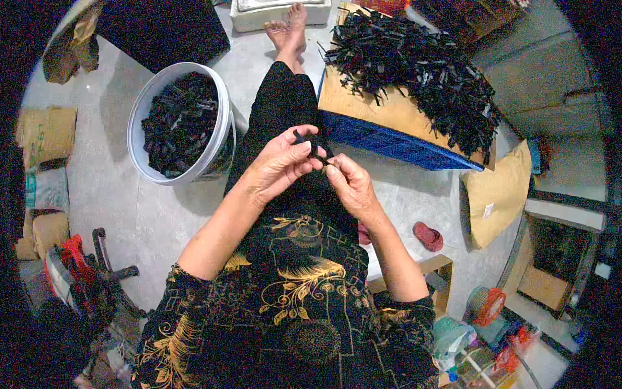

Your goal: Sort small black plastic components from a crate into a nearby bucket while sitting on the floor.

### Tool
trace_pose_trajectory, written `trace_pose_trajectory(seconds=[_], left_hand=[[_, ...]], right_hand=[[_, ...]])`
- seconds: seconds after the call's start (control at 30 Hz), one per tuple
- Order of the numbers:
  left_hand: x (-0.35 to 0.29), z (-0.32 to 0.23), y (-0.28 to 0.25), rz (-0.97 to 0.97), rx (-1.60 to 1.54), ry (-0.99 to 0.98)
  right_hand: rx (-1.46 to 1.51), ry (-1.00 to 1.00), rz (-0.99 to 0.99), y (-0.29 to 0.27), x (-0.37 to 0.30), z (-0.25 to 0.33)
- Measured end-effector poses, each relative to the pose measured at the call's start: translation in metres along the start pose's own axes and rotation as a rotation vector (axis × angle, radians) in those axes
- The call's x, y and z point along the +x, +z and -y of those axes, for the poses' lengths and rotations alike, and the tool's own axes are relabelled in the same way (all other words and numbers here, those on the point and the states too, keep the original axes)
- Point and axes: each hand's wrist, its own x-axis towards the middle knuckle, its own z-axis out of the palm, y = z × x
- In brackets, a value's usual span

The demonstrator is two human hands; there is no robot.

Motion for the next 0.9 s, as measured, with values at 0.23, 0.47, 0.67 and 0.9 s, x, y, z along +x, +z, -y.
trace_pose_trajectory(seconds=[0.23,0.47,0.67,0.9], left_hand=[[0.0,0.012,0.013,-0.135,0.404,0.083],[0.014,0.027,0.019,-0.171,0.717,0.087],[0.027,0.029,0.028,-0.247,0.915,0.066],[0.042,0.032,0.029,-0.289,0.986,0.008]], right_hand=[[-0.101,-0.107,-0.178,0.003,0.0,-0.006],[-0.066,-0.034,-0.088,-0.006,0.009,0.014],[-0.035,0.033,-0.035,-0.016,0.016,0.013],[0.016,0.065,-0.013,-0.026,0.019,-0.007]])
